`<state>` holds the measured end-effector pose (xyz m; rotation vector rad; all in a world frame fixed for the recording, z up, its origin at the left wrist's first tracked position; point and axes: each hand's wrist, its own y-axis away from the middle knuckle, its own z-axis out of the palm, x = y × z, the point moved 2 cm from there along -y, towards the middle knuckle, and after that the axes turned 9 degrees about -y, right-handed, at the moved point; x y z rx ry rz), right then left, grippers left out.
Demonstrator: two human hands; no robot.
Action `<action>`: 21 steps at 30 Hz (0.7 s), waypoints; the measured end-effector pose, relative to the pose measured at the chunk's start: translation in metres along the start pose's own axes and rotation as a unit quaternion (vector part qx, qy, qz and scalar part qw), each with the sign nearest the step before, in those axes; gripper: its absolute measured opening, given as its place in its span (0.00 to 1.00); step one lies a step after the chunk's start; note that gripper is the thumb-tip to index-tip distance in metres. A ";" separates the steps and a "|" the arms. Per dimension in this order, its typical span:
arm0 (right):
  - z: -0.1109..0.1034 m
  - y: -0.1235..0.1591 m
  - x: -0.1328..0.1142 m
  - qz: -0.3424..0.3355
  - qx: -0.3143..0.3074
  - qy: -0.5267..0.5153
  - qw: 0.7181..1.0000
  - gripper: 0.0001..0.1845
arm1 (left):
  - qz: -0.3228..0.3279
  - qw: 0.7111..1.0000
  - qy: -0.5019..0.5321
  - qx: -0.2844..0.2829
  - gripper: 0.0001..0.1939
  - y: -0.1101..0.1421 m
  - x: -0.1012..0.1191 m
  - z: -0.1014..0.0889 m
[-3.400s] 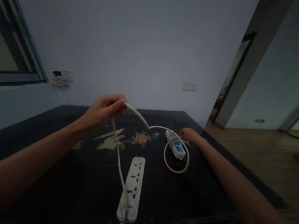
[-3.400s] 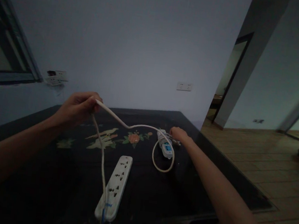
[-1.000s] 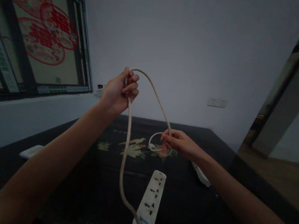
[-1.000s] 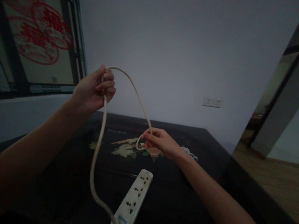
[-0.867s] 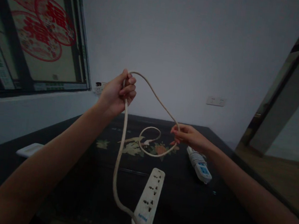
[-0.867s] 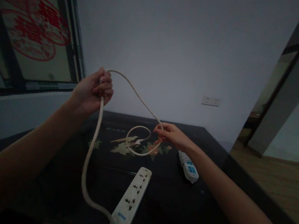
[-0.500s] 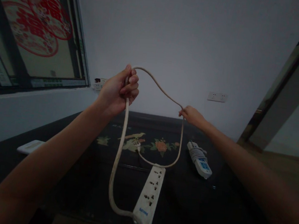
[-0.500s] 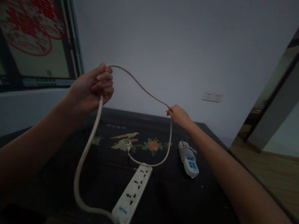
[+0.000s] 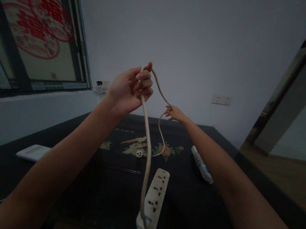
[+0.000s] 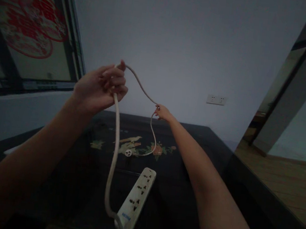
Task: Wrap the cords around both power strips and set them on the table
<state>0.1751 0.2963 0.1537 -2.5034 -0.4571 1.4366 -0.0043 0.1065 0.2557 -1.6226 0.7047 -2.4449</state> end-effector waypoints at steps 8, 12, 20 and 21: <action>-0.004 0.072 -0.030 -0.016 -0.050 -0.080 0.995 0.20 | -0.016 0.995 0.024 -0.091 0.12 -0.024 -0.016 0.014; -0.021 0.153 -0.065 -0.063 -0.161 -0.226 0.959 0.35 | -0.003 0.998 -0.034 -0.054 0.07 -0.033 -0.024 0.011; -0.019 0.215 -0.059 -0.015 -0.175 -0.222 0.959 0.13 | 0.078 0.986 -0.149 -0.004 0.09 -0.039 -0.037 0.001; -0.019 0.214 -0.057 -0.013 -0.176 -0.224 0.958 0.13 | 0.087 0.984 -0.155 -0.005 0.09 -0.038 -0.038 0.000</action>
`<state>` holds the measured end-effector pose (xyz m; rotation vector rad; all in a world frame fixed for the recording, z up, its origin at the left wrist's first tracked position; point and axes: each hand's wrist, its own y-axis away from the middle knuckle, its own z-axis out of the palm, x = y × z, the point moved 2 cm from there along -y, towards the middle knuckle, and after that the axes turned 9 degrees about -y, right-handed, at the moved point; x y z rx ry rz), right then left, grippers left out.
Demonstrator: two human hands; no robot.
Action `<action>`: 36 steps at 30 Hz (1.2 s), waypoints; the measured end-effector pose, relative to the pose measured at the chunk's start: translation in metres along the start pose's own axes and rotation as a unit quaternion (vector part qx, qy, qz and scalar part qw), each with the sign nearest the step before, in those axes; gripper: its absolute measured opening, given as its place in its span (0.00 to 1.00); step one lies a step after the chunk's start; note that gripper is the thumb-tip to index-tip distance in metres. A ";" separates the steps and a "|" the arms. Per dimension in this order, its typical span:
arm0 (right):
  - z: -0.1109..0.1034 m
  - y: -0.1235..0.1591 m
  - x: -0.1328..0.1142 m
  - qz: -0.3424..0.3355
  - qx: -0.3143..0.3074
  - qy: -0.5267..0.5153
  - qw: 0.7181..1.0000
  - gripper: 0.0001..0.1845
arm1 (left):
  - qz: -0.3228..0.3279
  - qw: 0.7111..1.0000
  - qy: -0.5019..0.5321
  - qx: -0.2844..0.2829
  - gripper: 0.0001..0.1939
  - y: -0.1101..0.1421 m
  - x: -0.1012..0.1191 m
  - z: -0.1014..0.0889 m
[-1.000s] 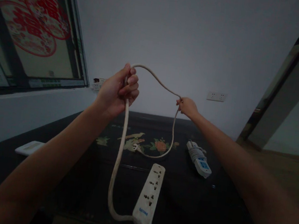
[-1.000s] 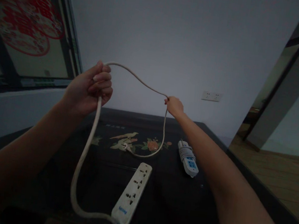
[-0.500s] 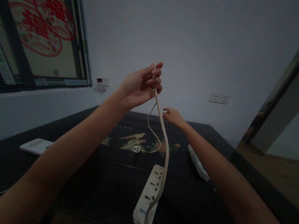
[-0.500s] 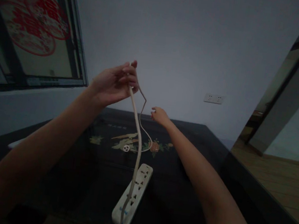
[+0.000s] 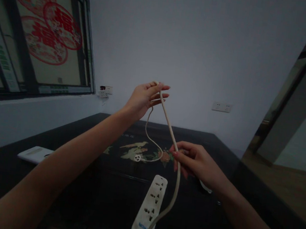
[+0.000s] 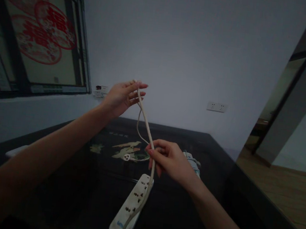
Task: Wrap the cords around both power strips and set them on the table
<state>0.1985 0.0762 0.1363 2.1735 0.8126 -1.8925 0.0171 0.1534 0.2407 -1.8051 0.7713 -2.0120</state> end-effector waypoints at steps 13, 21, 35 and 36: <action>0.005 -0.022 0.004 -0.042 -0.008 0.001 0.999 0.15 | 0.158 0.894 -0.411 0.086 0.11 -0.003 0.002 -0.051; 0.010 -0.018 0.001 -0.048 -0.001 0.015 0.999 0.14 | 0.293 0.629 -0.625 -0.358 0.12 0.049 0.000 -0.021; -0.008 0.007 0.014 -0.044 0.060 -0.029 0.997 0.14 | 0.053 0.747 -0.610 -0.258 0.14 0.006 -0.042 -0.105; -0.008 0.008 0.014 -0.044 0.064 -0.027 0.997 0.14 | 0.054 0.743 -0.616 -0.255 0.15 0.003 -0.046 -0.108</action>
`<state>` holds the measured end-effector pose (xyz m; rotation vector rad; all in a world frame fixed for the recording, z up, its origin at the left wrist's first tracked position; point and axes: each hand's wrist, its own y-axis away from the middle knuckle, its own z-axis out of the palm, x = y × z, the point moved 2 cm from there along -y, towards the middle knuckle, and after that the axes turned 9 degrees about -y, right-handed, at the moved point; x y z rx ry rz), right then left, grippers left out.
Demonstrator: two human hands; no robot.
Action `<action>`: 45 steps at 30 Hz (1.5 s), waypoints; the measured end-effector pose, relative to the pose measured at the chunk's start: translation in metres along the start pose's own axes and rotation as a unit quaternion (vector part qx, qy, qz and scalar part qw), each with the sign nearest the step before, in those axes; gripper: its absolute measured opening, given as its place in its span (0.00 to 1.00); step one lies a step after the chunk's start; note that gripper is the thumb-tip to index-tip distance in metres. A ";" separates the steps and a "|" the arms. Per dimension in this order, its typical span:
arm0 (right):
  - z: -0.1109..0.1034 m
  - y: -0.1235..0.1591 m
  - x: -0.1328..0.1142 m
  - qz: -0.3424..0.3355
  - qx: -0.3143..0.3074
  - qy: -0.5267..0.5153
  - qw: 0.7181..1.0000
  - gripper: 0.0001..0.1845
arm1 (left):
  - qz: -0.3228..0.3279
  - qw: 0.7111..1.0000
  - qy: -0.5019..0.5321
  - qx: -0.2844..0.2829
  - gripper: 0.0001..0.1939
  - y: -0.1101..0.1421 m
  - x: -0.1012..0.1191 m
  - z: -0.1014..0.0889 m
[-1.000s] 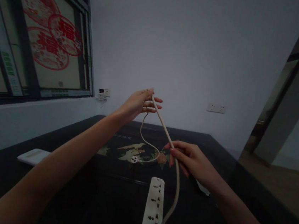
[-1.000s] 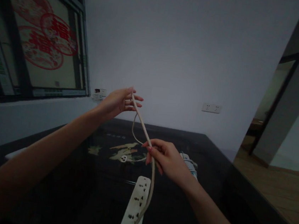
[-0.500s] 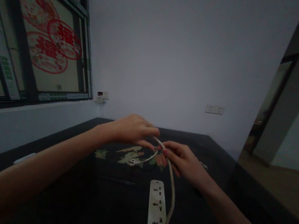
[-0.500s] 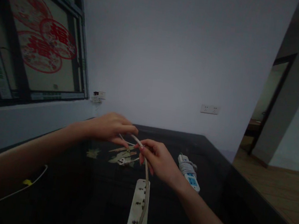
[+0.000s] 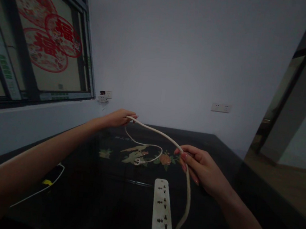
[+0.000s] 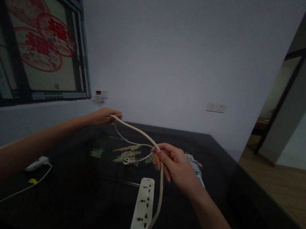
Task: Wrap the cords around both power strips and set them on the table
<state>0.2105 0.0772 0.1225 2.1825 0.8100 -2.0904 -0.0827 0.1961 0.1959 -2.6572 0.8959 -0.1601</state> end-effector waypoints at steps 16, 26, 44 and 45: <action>-0.025 0.024 0.015 0.010 0.128 -0.111 0.985 0.15 | -0.137 0.989 -0.017 -0.051 0.25 0.034 -0.079 0.097; -0.039 0.020 0.033 0.001 0.155 -0.142 0.978 0.12 | 0.059 0.944 -0.009 0.323 0.47 0.074 0.008 0.108; -0.031 0.002 0.024 -0.034 0.123 -0.178 0.976 0.09 | 0.392 0.917 -0.005 -0.077 0.26 0.113 0.173 0.188; -0.030 0.000 0.024 -0.032 0.119 -0.179 0.976 0.09 | 0.396 0.916 -0.014 -0.067 0.24 0.112 0.176 0.190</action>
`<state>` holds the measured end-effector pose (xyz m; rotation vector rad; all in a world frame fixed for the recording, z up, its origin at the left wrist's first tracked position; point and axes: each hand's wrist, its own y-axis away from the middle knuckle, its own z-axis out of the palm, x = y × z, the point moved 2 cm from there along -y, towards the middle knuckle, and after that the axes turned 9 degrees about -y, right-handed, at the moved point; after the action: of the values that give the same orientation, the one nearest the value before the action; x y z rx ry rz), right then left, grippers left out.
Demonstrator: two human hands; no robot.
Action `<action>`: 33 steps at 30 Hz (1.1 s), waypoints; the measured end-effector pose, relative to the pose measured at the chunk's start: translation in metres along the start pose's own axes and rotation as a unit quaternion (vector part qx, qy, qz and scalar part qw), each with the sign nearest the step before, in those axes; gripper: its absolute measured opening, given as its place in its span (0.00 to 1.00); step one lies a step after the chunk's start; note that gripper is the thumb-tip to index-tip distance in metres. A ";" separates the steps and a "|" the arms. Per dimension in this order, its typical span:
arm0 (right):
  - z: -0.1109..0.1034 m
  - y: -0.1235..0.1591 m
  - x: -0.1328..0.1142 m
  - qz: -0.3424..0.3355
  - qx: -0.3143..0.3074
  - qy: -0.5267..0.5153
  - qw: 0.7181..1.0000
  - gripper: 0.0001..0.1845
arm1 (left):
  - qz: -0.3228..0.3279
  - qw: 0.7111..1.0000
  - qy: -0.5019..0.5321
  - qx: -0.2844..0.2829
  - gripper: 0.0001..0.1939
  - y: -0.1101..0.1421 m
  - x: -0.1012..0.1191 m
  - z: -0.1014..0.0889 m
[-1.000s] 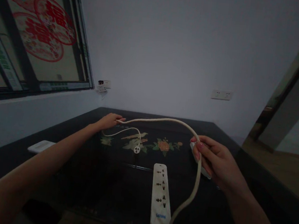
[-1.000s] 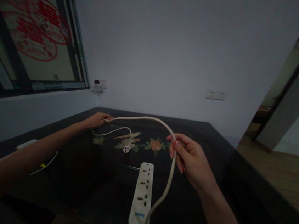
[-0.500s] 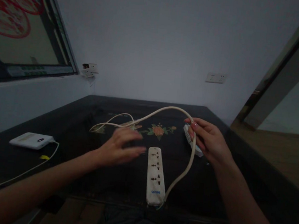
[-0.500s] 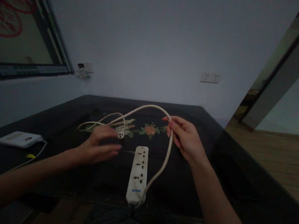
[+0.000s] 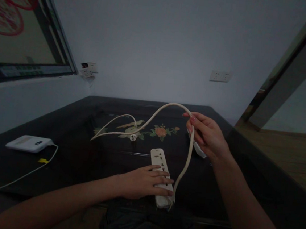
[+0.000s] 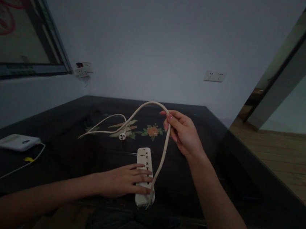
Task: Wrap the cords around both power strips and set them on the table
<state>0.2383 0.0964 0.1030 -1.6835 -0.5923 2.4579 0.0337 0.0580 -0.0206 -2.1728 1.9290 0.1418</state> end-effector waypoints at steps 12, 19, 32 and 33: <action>-0.004 -0.015 0.009 0.009 0.017 0.016 1.000 0.11 | 0.086 0.994 -0.066 0.027 0.17 -0.024 -0.008 -0.003; -0.013 -0.020 0.030 0.037 0.023 -0.010 0.999 0.11 | 0.015 0.999 0.049 -0.002 0.22 0.013 0.009 -0.003; -0.044 -0.037 0.061 0.097 0.124 -0.094 0.983 0.09 | -0.148 0.860 0.358 0.333 0.17 0.062 0.015 -0.048; -0.046 -0.037 0.065 0.114 0.130 -0.094 0.980 0.09 | -0.169 0.842 0.378 0.346 0.17 0.064 0.012 -0.053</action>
<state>0.2503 0.1616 0.0458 -1.5026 -0.0851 2.7288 -0.0323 0.0267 0.0214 -2.0950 1.4363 -1.4299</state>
